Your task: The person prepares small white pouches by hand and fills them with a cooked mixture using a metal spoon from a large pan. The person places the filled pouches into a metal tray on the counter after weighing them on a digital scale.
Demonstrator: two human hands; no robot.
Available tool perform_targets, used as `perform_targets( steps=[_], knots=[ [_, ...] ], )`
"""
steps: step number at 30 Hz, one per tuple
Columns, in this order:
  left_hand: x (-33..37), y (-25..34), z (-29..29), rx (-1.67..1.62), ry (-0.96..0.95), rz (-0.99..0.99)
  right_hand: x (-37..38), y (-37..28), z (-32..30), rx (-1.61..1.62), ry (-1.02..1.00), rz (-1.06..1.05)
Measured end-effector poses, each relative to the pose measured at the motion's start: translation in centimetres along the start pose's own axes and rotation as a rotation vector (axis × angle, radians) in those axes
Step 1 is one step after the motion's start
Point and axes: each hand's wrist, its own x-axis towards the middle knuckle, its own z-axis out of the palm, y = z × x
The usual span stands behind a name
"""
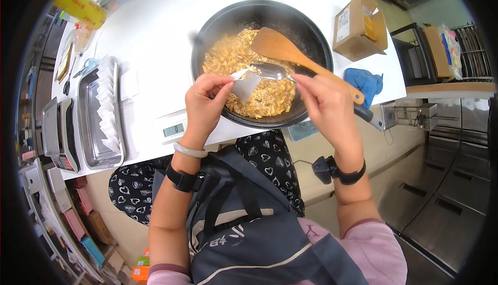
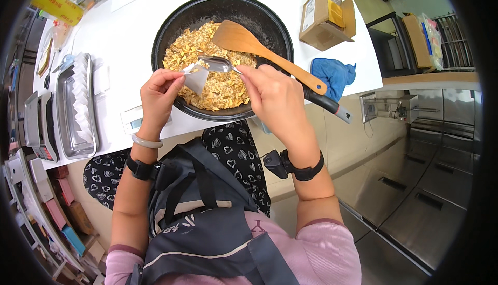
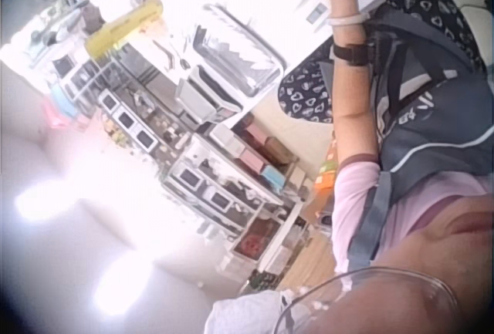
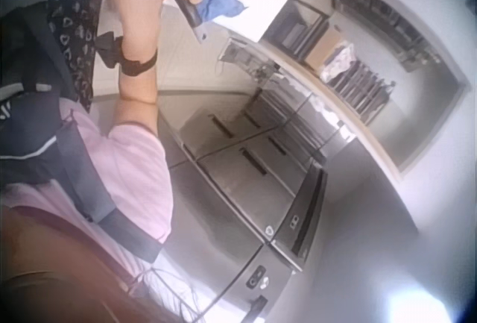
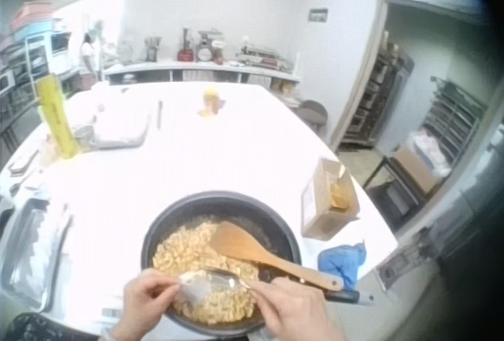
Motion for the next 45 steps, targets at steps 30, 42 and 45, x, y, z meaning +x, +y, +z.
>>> perform_targets(
  steps=[30,42,45],
  knots=[
    [-2.6,3.7,0.0,-0.315,0.043,0.001,1.5,-3.8,3.4,0.353,0.098,-0.042],
    [-3.6,4.5,-3.6,-0.13,-0.258,-0.077,0.7,-5.1,4.8,0.481,-0.033,-0.115],
    [-4.0,5.1,-3.1,0.062,-0.223,0.042,0.3,-4.7,5.7,0.483,-0.032,-0.091]
  ],
)
